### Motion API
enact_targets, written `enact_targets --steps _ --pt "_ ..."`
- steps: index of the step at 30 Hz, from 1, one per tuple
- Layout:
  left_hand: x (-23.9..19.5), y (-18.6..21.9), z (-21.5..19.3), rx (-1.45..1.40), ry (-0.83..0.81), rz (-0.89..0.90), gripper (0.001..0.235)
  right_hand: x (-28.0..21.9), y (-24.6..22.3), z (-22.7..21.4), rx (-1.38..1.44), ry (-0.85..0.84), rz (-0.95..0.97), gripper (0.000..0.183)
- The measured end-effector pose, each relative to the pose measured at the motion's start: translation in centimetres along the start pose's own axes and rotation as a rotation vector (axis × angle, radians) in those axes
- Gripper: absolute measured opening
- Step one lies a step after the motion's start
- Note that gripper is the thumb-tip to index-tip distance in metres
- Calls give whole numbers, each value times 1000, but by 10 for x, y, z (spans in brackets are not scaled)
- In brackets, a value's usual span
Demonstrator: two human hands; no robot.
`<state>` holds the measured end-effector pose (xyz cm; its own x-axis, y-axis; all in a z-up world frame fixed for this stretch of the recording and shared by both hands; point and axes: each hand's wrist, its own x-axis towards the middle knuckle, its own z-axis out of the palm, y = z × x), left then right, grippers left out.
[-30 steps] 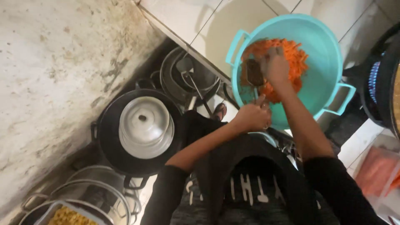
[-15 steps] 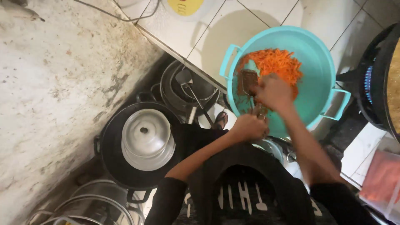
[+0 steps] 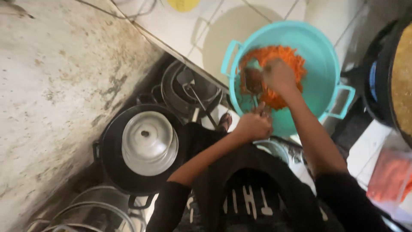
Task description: Grating carrots using a hand-held grater into a plastic bowl.
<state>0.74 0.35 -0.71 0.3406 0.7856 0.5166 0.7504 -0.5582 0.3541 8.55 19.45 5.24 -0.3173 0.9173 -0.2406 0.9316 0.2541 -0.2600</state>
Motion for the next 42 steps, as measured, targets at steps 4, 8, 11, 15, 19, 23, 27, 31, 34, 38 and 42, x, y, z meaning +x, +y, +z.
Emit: enact_targets --steps 4,8,11,15,19,23,27,31,34,38,42 --pt "-3 -5 4 15 28 46 29 -31 -27 -5 -149 -102 42 22" --pt "2 5 -11 -20 39 -29 30 -16 -31 -22 -64 64 -56 23" --pt "26 -3 -58 -53 -16 -32 32 -54 -69 -70 1 -9 -135 25" --pt "18 0 -53 4 -5 -25 35 -15 -33 32 -135 190 -26 33" --pt "8 -4 -33 67 -31 26 33 -14 -36 -20 20 123 -88 30" --pt "1 -6 1 57 -21 33 27 -27 -51 -17 -156 -55 8 24" --pt "18 -3 -42 75 -30 36 33 23 5 19 -27 48 -29 30" --pt "15 -5 -41 -17 -62 -11 30 -36 -32 -25 -136 -145 9 22" --pt "20 3 -57 11 -98 -58 30 -18 -24 26 -52 15 29 36" --pt "9 7 -38 10 -135 -35 31 -11 -16 5 -98 -29 -9 28" --pt "9 7 -41 -97 -285 -68 32 -57 -42 9 -88 10 53 34"
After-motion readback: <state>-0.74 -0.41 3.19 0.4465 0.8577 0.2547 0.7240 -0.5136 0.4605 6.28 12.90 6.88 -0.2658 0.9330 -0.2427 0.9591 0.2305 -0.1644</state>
